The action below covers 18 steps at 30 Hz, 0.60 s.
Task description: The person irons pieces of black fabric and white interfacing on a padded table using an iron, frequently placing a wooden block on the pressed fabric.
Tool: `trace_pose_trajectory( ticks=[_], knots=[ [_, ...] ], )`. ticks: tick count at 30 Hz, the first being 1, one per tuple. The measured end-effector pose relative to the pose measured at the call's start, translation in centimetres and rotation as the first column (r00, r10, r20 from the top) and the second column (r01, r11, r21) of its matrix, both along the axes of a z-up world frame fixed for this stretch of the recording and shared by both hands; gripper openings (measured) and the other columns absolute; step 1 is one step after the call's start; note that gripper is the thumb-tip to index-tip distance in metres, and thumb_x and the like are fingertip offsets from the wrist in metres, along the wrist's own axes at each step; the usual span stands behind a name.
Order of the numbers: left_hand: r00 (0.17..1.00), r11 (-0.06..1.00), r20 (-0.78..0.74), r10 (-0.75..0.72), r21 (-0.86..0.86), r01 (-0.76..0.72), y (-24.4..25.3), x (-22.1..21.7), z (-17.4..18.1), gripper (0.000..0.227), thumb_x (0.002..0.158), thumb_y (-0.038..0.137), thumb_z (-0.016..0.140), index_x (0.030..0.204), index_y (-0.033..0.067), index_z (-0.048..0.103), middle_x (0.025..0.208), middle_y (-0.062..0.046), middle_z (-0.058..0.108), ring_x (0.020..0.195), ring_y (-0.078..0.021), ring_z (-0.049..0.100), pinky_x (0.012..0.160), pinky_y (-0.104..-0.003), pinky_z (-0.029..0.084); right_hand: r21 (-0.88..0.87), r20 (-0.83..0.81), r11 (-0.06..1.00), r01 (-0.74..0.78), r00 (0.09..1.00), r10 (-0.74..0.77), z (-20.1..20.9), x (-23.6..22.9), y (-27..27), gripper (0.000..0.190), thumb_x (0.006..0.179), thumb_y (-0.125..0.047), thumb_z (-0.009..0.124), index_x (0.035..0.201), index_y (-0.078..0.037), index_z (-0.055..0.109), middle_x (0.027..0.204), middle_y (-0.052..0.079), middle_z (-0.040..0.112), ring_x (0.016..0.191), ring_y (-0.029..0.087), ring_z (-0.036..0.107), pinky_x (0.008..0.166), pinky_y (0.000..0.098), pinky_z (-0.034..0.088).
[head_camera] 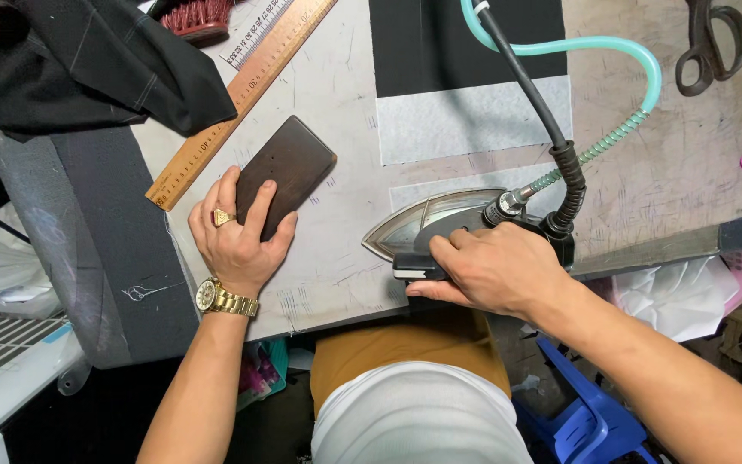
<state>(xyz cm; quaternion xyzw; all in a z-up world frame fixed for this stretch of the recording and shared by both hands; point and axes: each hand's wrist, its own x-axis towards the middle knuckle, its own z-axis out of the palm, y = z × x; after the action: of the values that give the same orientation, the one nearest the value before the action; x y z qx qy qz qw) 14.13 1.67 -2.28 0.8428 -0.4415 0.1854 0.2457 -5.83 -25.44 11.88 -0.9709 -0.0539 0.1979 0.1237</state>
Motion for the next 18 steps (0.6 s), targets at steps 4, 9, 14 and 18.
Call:
trace_pose_trajectory(
  ticks=[4,9,14,18],
  knots=[
    [1.000,1.000,0.010,0.009,-0.002,-0.009,-0.14,0.05,0.11,0.037,0.098,0.047,0.070,0.121,0.0184,0.075,0.136,-0.019,0.064,0.118,-0.0367,0.063,0.095,-0.047,0.042,-0.013,0.037,1.000,0.000,0.999,0.001,-0.19,-0.08,0.02,0.059,0.099,-0.073,0.048,0.086,-0.016,0.056,0.064,0.007,0.062,0.057,0.029,0.073,0.054,0.0423,0.059],
    [1.000,1.000,0.013,0.024,-0.004,-0.024,-0.23,0.00,0.26,0.037,0.096,0.047,0.070,0.121,0.0198,0.075,0.136,-0.018,0.064,0.117,-0.0349,0.063,0.095,-0.047,0.041,-0.007,-0.016,1.000,0.003,1.000,-0.004,-0.18,0.21,0.01,0.060,0.101,-0.073,0.044,0.090,-0.016,0.058,0.067,0.008,0.065,0.060,0.029,0.074,0.056,0.0431,0.059],
    [0.999,0.999,0.034,0.037,0.019,-0.037,-0.11,-0.11,0.03,0.037,0.095,0.048,0.069,0.122,0.0222,0.073,0.136,-0.016,0.064,0.118,-0.0332,0.063,0.095,-0.047,0.042,-0.028,0.033,1.000,-0.008,0.999,0.009,-0.70,-0.24,0.15,0.060,0.101,-0.073,0.043,0.089,-0.016,0.057,0.066,0.009,0.064,0.059,0.029,0.073,0.055,0.0425,0.058],
    [0.999,0.999,0.033,0.039,0.017,-0.040,-0.10,-0.12,0.00,0.038,0.094,0.047,0.070,0.122,0.0229,0.073,0.136,-0.015,0.064,0.118,-0.0326,0.063,0.095,-0.047,0.043,0.004,-0.003,1.000,-0.005,1.000,0.005,-0.31,0.02,0.13,0.061,0.102,-0.072,0.042,0.090,-0.014,0.057,0.067,0.010,0.065,0.060,0.030,0.073,0.056,0.0433,0.058]
  ],
)
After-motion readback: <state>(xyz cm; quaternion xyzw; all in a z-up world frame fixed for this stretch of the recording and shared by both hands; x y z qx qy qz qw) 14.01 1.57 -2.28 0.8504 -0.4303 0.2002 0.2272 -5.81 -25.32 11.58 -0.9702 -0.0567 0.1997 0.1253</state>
